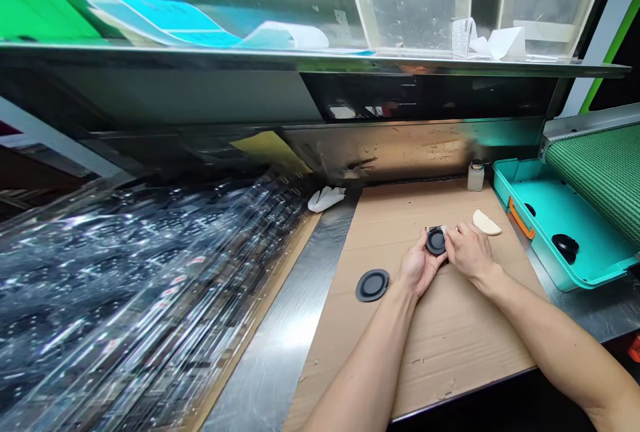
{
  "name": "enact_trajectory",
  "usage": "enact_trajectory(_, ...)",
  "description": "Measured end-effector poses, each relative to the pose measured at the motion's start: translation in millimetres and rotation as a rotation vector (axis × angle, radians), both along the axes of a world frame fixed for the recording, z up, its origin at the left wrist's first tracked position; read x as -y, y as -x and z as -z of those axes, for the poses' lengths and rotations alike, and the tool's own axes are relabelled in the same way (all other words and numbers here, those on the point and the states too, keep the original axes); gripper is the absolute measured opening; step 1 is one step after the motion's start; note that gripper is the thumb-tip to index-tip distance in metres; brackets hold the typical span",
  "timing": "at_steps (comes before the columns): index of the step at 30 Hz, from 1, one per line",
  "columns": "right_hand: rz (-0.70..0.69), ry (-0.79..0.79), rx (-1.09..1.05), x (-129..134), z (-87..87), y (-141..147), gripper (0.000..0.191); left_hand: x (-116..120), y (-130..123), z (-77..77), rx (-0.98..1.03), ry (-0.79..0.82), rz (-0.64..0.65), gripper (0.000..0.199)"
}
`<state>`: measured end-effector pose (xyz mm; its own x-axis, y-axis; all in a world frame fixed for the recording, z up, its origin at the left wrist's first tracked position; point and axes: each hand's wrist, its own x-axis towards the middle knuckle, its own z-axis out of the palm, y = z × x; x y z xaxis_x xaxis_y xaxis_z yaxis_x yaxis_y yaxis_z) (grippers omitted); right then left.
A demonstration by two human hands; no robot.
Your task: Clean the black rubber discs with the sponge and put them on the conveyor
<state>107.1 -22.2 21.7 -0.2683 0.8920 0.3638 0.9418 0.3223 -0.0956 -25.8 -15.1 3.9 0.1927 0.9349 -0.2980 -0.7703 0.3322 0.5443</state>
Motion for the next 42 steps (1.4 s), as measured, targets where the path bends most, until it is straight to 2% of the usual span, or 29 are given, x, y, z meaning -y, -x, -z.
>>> enact_trajectory(5, -0.158, 0.196, -0.076, 7.0, -2.4, -3.5, 0.026, -2.1, 5.4, 3.4, -0.065, 0.006, 0.015, 0.039)
enact_trajectory(7, -0.302, 0.34, -0.184, 8.0, -4.5, -5.6, 0.021, -3.9, 6.9, 3.5, -0.066, 0.001, 0.031, 0.038)
enact_trajectory(10, -0.489, 0.535, -0.442, 6.1, -9.0, -11.9, 0.024, -7.3, 12.1, 1.5, -0.026, 0.039, 0.031, 0.042)
enact_trajectory(12, -0.476, 0.575, -0.645, 2.4, -12.2, -18.5, 0.026, -8.9, 17.5, -1.2, 0.04, 0.062, 0.018, 0.047)
enact_trajectory(14, -0.399, 0.586, -0.767, -2.3, -14.0, -25.2, 0.027, -9.1, 22.7, -4.3, 0.122, 0.071, 0.02, 0.051)
enact_trajectory(16, -0.344, 0.617, -0.779, -6.6, -13.9, -30.2, 0.026, -8.3, 26.2, -7.0, 0.19, 0.06, 0.045, 0.05)
enact_trajectory(19, -0.338, 0.654, -0.716, -10.0, -11.1, -32.3, 0.023, -7.1, 27.1, -9.2, 0.214, 0.041, 0.066, 0.041)
enact_trajectory(24, -0.292, 0.668, -0.72, -9.4, -8.4, -30.7, 0.028, -8.0, 24.6, -9.0, 0.139, 0.061, -0.013, 0.03)
enact_trajectory(27, -0.293, 0.692, -0.76, -9.2, -9.8, -31.2, 0.041, -8.1, 24.5, -9.4, 0.138, 0.052, -0.036, 0.047)
enact_trajectory(29, -0.352, 0.636, -0.745, -9.7, -10.7, -31.6, 0.04, -7.4, 24.0, -9.9, 0.121, 0.032, -0.028, 0.048)
enact_trajectory(32, -0.449, 0.402, -0.662, -11.3, -10.6, -31.3, 0.028, -4.8, 21.2, -9.8, -0.021, 0.032, -0.011, 0.043)
enact_trajectory(34, -0.446, 0.268, -0.581, -12.2, -9.4, -30.3, 0.026, -2.0, 18.7, -9.5, -0.186, 0.044, 0.012, 0.048)
enact_trajectory(36, -0.395, 0.206, -0.503, -12.8, -7.6, -29.0, 0.025, 0.9, 16.9, -10.0, -0.293, 0.044, 0.069, 0.054)
enact_trajectory(39, -0.337, 0.153, -0.452, -13.4, -4.3, -27.1, 0.024, 4.0, 16.6, -12.5, -0.252, 0.033, 0.189, 0.052)
enact_trajectory(42, -0.341, 0.131, -0.472, -14.3, -1.9, -26.1, 0.023, 5.3, 16.4, -13.9, -0.208, 0.028, 0.294, 0.053)
